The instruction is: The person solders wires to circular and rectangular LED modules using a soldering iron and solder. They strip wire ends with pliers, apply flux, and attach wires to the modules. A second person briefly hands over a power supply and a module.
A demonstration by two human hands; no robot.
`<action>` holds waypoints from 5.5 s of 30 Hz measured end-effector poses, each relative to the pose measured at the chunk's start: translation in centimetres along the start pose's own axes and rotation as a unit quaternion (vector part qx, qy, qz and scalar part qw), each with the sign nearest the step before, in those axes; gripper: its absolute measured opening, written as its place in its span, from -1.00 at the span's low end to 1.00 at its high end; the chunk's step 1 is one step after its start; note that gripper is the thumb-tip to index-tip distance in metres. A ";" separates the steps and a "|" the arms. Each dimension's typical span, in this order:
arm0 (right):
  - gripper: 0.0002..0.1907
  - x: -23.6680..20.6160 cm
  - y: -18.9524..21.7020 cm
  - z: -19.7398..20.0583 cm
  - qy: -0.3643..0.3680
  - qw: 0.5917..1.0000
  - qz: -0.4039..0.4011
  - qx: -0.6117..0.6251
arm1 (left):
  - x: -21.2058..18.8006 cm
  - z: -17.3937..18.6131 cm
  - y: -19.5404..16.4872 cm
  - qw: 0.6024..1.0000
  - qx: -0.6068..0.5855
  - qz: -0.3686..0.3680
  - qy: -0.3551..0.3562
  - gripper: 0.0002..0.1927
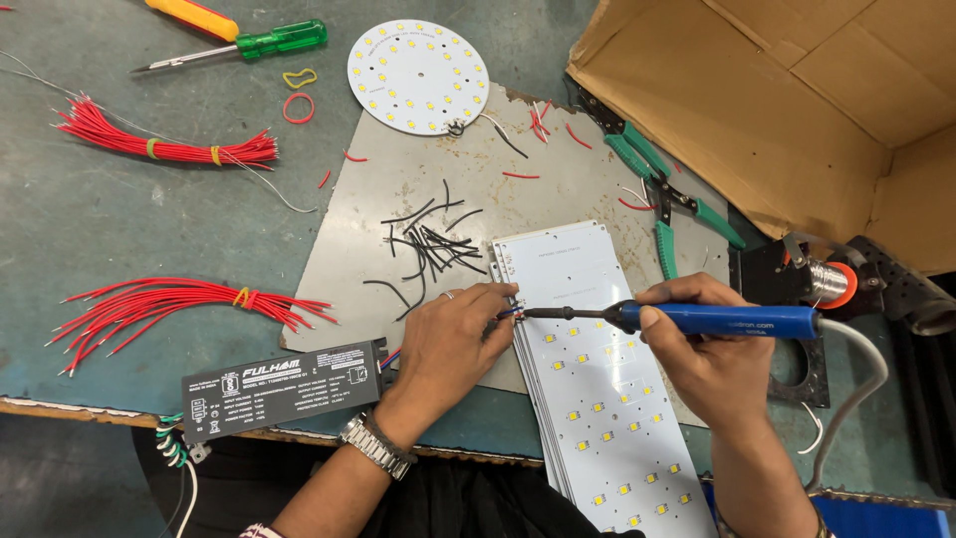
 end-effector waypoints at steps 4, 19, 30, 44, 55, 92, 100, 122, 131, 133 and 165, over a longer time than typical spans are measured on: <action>-0.87 -0.1 -0.4 0.5 -0.017 0.999 -0.001 0.048 | -0.1 0.0 0.0 1.000 -0.004 0.006 0.009 -0.88; -0.85 -0.5 -1.3 1.5 -0.041 0.998 -0.015 0.046 | -0.2 -0.1 0.0 1.000 -0.005 0.010 0.009 -0.88; -0.65 -3.1 -1.8 5.0 -0.141 0.975 0.074 0.153 | -0.9 -0.1 -0.4 1.000 0.017 0.002 0.000 -0.80; -0.67 -5.4 -4.7 8.3 -0.219 0.962 0.067 0.146 | -2.1 0.2 -1.0 0.982 -0.094 0.161 0.027 -0.76; -0.75 -3.3 -5.7 5.4 -0.142 0.980 0.091 0.107 | -1.9 0.7 0.0 0.967 -0.204 0.148 0.022 -0.80; -0.13 -9.2 -6.5 6.5 0.061 0.947 0.093 -0.302 | -3.2 0.2 -3.0 0.999 -0.008 -0.046 -0.014 -0.92; -0.01 -10.7 -9.4 6.3 0.028 0.933 0.065 -0.352 | -3.6 0.3 -3.4 0.993 0.040 -0.107 -0.037 -0.93; -0.13 -3.3 0.9 -5.6 0.190 0.967 0.166 0.044 | -3.5 2.3 -3.3 0.988 0.013 -0.150 -0.031 -0.90; -0.12 -3.2 0.3 -6.3 0.223 0.953 0.199 0.046 | -3.0 1.9 -2.7 0.988 0.028 -0.151 -0.007 -0.89; -0.12 -3.2 0.5 -6.4 0.219 0.952 0.211 0.031 | -2.9 1.9 -2.7 0.989 0.029 -0.147 -0.003 -0.89; -0.12 -6.6 -7.4 3.1 -0.068 0.982 0.051 -0.170 | -2.5 1.1 -1.7 0.997 0.010 -0.076 -0.030 -0.92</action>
Point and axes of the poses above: each hand's wrist, its own x-axis towards the middle knuckle, its own z-axis out of the back of the hand, y = z × x, the point moved 3 cm from there along x, towards the middle knuckle, and after that the axes turned 6 degrees about y, right-handed, at the moved point
